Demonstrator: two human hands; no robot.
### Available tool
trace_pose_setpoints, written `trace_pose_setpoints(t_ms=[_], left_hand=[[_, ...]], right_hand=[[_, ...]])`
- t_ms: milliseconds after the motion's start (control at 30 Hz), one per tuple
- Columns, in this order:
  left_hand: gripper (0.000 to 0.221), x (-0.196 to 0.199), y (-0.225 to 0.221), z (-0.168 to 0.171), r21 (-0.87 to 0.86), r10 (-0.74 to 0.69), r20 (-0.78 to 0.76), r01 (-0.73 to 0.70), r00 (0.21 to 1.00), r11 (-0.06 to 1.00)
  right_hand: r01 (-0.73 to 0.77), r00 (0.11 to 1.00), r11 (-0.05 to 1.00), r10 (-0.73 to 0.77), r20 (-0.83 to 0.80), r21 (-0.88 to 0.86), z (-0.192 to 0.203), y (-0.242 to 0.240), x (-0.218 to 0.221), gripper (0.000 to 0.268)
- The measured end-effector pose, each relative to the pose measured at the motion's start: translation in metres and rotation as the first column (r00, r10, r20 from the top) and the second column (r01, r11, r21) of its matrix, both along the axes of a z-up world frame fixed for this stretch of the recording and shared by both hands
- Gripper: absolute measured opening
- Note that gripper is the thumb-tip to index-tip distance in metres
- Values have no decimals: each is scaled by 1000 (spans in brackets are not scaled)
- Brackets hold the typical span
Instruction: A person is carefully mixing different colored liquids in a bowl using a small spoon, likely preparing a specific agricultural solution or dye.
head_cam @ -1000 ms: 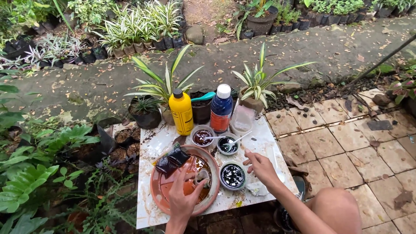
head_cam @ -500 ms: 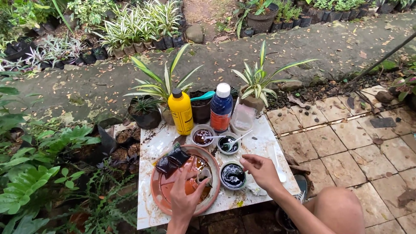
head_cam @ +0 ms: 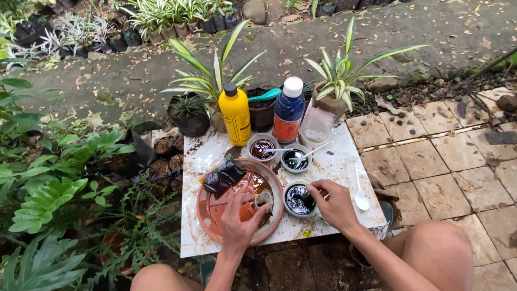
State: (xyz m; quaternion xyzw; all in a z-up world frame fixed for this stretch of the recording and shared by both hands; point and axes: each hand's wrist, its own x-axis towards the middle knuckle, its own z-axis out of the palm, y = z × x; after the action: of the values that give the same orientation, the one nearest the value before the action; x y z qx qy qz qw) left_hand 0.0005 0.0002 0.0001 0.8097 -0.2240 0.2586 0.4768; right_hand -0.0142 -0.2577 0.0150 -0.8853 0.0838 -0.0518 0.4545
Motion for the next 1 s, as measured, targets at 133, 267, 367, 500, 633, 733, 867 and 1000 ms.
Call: trace_pose_setpoints(t_ms=[133,267,367,500,633,733,867,1000], left_hand=[[70,-2,0,1,1,-1,-26,1,1000,1000],[71,1,0,4,2,-31,-1,31,1000,1000],[78,3,0,-2,17,-33,5,33,999,999],[80,2,-1,-4,22,-36,-4,36,999,999],[78,1,-2,-3,8,-52,-35,52,998,999],[82,1,-2,-8,12,-75,-31,76,997,997],[85,2,-2,-10,10,-111,-19,111,994,994],[84,3,-3,-14,34,-99,17,99,995,995]], right_hand=[[16,1000,1000,-16,-2,-19,1,-2,-2,33],[75,997,996,-75,-4,44,12,-1,-2,34],[166,982,978,-152,-116,125,11,-5,0,32],[313,936,931,-270,-225,188,39,-1,0,34],[467,855,833,-342,-390,295,43,-4,3,32],[508,838,789,-360,-411,345,33,-9,5,30],[519,843,751,-370,-392,407,27,-13,7,29],[522,842,743,-368,-395,419,42,-6,6,29]])
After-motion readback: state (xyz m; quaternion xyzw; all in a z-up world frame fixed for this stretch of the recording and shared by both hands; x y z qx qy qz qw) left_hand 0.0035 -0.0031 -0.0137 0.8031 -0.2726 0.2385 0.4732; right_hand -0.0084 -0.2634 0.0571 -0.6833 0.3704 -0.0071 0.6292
